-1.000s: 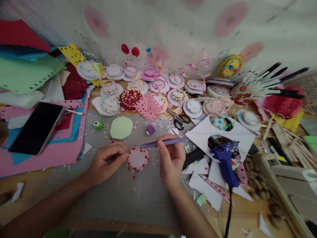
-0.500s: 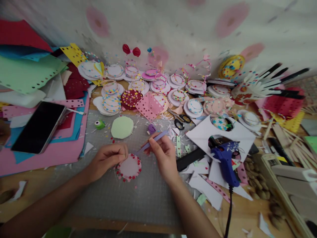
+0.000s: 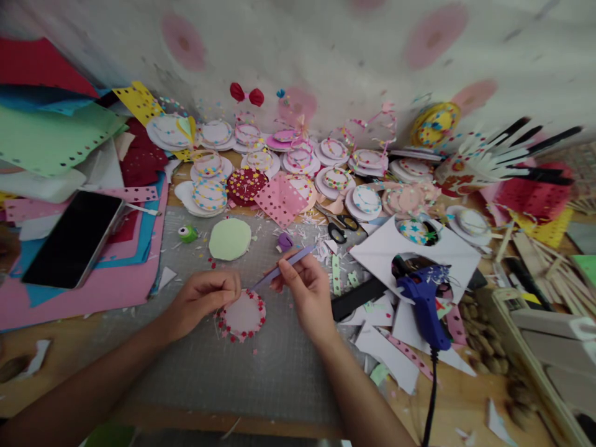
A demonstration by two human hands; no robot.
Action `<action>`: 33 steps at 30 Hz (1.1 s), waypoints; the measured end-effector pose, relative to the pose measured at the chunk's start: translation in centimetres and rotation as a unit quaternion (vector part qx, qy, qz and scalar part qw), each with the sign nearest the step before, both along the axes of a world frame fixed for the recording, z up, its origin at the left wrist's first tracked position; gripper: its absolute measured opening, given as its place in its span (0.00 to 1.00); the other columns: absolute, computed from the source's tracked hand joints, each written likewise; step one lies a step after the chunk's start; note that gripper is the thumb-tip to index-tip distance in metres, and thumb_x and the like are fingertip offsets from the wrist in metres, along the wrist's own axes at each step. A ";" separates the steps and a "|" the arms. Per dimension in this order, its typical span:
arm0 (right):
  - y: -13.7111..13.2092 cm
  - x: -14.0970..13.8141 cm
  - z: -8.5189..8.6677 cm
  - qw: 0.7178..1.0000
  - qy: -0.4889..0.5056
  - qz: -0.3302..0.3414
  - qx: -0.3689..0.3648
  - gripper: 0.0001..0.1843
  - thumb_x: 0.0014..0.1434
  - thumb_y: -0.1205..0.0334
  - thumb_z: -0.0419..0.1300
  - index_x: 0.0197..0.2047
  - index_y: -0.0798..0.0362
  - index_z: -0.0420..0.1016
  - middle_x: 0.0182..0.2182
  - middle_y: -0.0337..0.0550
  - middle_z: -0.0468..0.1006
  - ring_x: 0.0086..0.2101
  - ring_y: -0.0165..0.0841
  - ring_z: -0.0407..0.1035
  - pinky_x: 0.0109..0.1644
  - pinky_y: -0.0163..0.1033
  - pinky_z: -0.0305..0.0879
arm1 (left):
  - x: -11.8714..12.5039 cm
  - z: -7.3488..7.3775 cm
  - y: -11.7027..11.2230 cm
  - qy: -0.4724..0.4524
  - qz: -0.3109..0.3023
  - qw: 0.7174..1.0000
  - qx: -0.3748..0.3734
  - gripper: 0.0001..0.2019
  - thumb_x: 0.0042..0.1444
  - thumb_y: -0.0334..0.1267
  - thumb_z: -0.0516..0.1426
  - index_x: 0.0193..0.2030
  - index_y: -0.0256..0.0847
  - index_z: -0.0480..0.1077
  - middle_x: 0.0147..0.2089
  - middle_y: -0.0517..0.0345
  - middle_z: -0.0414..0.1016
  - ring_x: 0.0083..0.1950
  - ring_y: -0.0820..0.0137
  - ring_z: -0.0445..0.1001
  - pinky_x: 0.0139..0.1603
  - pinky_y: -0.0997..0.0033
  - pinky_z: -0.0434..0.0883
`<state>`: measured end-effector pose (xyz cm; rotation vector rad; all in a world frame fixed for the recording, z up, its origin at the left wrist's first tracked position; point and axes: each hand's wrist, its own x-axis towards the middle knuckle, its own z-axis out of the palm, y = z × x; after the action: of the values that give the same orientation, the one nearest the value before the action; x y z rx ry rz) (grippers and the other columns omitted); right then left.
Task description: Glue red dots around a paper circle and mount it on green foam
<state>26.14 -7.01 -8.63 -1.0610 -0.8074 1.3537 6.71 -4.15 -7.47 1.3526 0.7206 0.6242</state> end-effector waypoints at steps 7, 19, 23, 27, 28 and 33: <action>0.2 -0.1 0.2 0.998 0.015 -0.002 -0.054 0.13 0.54 0.54 0.66 0.34 0.53 0.71 0.21 0.37 0.76 0.20 0.25 0.67 0.26 0.30 0.62 | 0.1 0.1 -0.1 -0.005 -0.007 1.000 0.005 0.12 0.57 0.32 0.51 0.22 0.38 0.58 0.23 0.65 0.58 0.25 0.76 0.57 0.28 0.73 0.54; 0.7 -0.1 -0.1 0.993 0.075 0.005 -0.095 0.15 0.48 0.54 0.69 0.32 0.55 0.72 0.21 0.38 0.76 0.18 0.24 0.66 0.22 0.28 0.61 | 0.1 -0.1 -0.1 -0.005 -0.009 1.000 0.005 0.12 0.56 0.31 0.51 0.22 0.38 0.60 0.23 0.64 0.59 0.25 0.76 0.58 0.28 0.73 0.55; 0.6 -0.1 -0.1 0.993 0.087 -0.018 -0.072 0.11 0.52 0.56 0.67 0.34 0.54 0.73 0.24 0.38 0.77 0.22 0.25 0.69 0.27 0.29 0.65 | 0.1 -0.1 0.0 0.001 0.004 1.000 0.001 0.12 0.56 0.31 0.51 0.22 0.38 0.59 0.23 0.64 0.59 0.26 0.75 0.58 0.28 0.73 0.55; 0.7 0.0 -0.2 0.991 0.090 -0.040 -0.091 0.12 0.51 0.56 0.68 0.33 0.53 0.73 0.25 0.38 0.77 0.23 0.25 0.69 0.28 0.29 0.65 | 0.1 0.1 -0.1 -0.007 0.004 1.000 0.006 0.12 0.56 0.30 0.51 0.22 0.38 0.60 0.23 0.64 0.59 0.26 0.76 0.58 0.28 0.73 0.55; 0.7 0.1 -0.1 0.990 0.090 -0.050 -0.097 0.12 0.50 0.56 0.69 0.32 0.53 0.73 0.24 0.38 0.77 0.23 0.25 0.69 0.27 0.28 0.65 | 0.1 0.1 -0.1 -0.011 0.004 1.000 0.006 0.12 0.56 0.30 0.51 0.22 0.38 0.59 0.23 0.64 0.59 0.26 0.76 0.58 0.28 0.73 0.55; 0.7 0.3 0.1 0.992 0.080 -0.048 -0.081 0.13 0.49 0.55 0.69 0.32 0.53 0.72 0.23 0.36 0.76 0.22 0.25 0.68 0.27 0.29 0.64 | 0.1 0.0 0.0 -0.016 0.011 1.000 0.005 0.12 0.56 0.31 0.51 0.21 0.38 0.59 0.24 0.64 0.59 0.26 0.76 0.58 0.28 0.73 0.55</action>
<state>26.46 -6.26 -8.57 -1.0870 -0.5298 1.4194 6.82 -4.18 -7.42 1.3422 0.7084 0.6651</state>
